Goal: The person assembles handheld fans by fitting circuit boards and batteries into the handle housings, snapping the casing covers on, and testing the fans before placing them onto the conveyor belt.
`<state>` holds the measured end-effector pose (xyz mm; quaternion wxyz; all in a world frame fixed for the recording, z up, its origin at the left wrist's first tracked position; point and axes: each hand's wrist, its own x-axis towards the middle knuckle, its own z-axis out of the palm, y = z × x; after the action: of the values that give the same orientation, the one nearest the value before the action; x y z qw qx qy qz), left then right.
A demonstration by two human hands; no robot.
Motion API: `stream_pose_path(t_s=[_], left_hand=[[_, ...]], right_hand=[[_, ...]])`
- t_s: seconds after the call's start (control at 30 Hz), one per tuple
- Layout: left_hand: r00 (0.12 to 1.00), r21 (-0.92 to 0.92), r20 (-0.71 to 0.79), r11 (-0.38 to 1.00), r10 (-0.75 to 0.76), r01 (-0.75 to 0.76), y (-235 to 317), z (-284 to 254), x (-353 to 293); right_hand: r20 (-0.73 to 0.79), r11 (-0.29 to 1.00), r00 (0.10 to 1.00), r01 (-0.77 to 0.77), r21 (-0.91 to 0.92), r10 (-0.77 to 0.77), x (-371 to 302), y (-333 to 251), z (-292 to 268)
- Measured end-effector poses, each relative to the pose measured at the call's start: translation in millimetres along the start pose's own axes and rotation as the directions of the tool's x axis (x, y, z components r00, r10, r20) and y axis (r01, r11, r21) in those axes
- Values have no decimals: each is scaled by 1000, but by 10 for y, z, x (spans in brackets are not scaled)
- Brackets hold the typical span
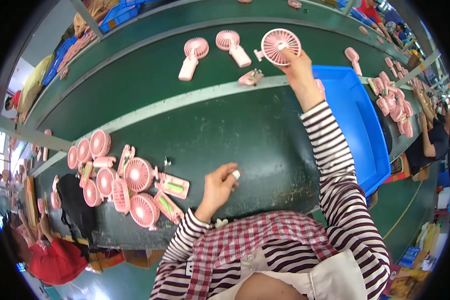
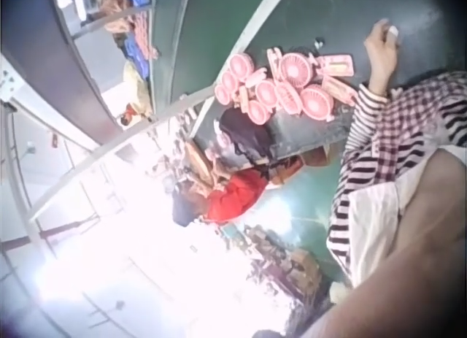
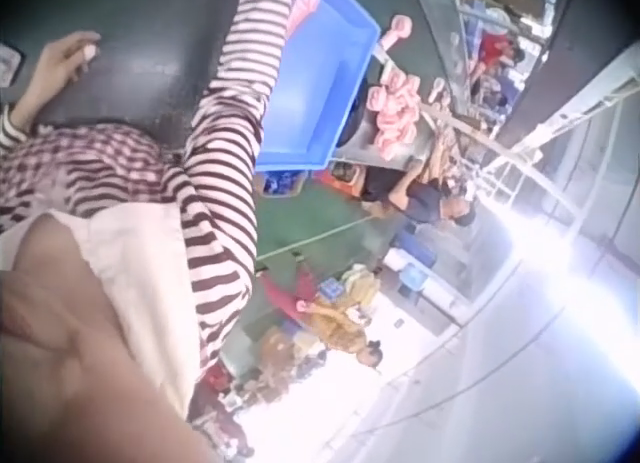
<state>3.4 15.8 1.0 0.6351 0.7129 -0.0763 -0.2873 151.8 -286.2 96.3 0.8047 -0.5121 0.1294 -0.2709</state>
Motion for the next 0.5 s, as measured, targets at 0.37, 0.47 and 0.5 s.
stream_pose_path(t_s=[0.37,0.47,0.5], left_hand=[[870,492,-147,798,470,-348,380,-139,4],[765,806,-92,499,638,-319,520,-8,179],[767,806,-90,499,635,-319,508,89,209]], right_hand=[[91,973,976,-206,105,197,-1270,331,-561],[100,963,967,-246,112,235,-1335,459,-694],[104,960,964,-257,111,246,-1346,472,-705]])
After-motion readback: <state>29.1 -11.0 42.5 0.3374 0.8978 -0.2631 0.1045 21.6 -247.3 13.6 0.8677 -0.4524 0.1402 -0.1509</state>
